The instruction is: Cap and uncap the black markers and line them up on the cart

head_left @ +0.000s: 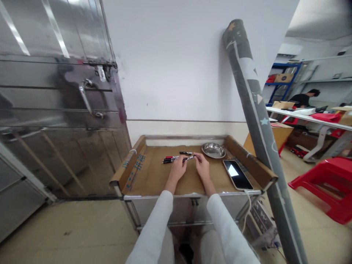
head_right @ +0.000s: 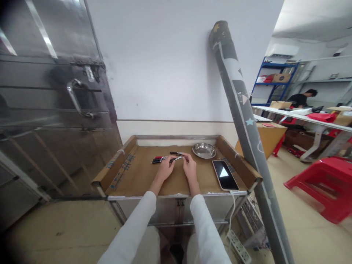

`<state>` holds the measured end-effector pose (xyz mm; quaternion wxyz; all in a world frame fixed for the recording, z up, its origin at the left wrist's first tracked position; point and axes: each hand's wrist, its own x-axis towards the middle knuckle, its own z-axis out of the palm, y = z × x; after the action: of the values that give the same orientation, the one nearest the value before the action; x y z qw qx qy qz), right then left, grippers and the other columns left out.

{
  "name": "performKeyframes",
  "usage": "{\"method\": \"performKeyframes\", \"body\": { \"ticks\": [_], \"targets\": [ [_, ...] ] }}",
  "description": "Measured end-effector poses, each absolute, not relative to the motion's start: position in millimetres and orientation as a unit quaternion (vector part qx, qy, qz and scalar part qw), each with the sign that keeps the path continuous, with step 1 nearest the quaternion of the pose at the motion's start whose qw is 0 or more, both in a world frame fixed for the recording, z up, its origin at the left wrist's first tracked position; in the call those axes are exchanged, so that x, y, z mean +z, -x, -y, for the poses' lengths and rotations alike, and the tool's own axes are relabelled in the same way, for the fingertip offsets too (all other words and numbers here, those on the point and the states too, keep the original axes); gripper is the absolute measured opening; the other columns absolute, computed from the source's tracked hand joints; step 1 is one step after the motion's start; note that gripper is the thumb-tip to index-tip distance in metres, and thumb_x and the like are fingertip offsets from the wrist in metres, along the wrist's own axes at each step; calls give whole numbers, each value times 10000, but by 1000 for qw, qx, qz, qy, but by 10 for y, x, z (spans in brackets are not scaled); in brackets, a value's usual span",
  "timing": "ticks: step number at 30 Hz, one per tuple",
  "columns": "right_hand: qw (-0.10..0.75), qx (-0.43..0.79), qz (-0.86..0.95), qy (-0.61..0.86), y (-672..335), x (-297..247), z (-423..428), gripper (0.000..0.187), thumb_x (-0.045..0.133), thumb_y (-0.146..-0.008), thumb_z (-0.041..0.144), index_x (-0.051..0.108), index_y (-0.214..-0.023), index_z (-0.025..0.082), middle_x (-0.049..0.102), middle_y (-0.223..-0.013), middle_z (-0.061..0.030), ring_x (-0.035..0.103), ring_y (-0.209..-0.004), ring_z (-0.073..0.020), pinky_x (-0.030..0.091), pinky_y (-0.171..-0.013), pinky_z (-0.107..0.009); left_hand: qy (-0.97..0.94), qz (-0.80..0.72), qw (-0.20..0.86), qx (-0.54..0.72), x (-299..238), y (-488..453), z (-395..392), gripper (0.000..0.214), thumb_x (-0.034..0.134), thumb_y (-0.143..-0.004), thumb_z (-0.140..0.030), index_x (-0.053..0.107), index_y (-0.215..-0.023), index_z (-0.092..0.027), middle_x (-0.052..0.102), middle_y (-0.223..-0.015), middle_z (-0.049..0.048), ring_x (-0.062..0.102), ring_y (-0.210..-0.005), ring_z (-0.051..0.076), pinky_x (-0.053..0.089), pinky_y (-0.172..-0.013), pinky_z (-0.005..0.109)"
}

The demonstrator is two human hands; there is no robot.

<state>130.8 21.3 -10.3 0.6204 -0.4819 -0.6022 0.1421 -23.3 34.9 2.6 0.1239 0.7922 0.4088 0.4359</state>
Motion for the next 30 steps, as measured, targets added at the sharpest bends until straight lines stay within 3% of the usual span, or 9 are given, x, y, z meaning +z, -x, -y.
{"method": "performKeyframes", "body": {
  "ticks": [5, 10, 12, 17, 23, 30],
  "targets": [
    [553, 166, 687, 441, -1258, -48, -151, 452, 424, -886, 252, 485, -1333, 225, 607, -1300, -82, 619, -1137, -176, 469, -1010, -352, -785, -407, 128, 449, 18, 253, -356, 221, 458, -923, -181, 552, -1122, -202, 672, -1103, 72, 629, -1032, 192, 485, -942, 371],
    [506, 165, 715, 454, -1229, -96, -170, 760, 447, -848, 214, 105, -1527, 218, 283, -1559, -111, 431, -1351, -186, 411, -1074, -377, -797, -417, 106, 425, 43, 224, -336, 241, 461, -936, -214, 543, -1162, -201, 672, -1121, 76, 629, -1041, 202, 476, -951, 379],
    [486, 160, 721, 467, -1228, -128, -195, 805, 451, -828, 192, 64, -1533, 208, 232, -1577, -116, 412, -1364, -192, 397, -1087, -391, -794, -426, 97, 422, 58, 213, -331, 243, 449, -941, -205, 537, -1167, -194, 668, -1134, 81, 628, -1039, 202, 474, -947, 374],
    [450, 155, 731, 490, -1240, -159, -222, 759, 417, -797, 135, 198, -1517, 239, 305, -1551, -76, 441, -1340, -195, 359, -1121, -415, -779, -488, 36, 392, 81, 208, -316, 245, 384, -962, -178, 533, -1156, -171, 656, -1148, 94, 608, -1063, 203, 445, -955, 366],
    [427, 155, 712, 536, -1226, -186, -217, 779, 419, -828, 156, 101, -1537, 207, 489, -1413, -133, 524, -1263, -219, 425, -1054, -430, -664, -676, -70, 311, 73, 209, -174, 299, 318, -952, -127, 570, -1112, -136, 635, -1089, 141, 557, -1079, 278, 410, -948, 446],
    [443, 125, 710, 533, -1216, -247, -274, 703, 396, -840, 142, 198, -1514, 158, 487, -1414, -152, 501, -1283, -215, 398, -1083, -425, -645, -716, -120, 239, 48, 208, -65, 320, 307, -921, -72, 572, -1096, -108, 602, -1091, 168, 537, -1051, 276, 421, -916, 416]
  ]
}}
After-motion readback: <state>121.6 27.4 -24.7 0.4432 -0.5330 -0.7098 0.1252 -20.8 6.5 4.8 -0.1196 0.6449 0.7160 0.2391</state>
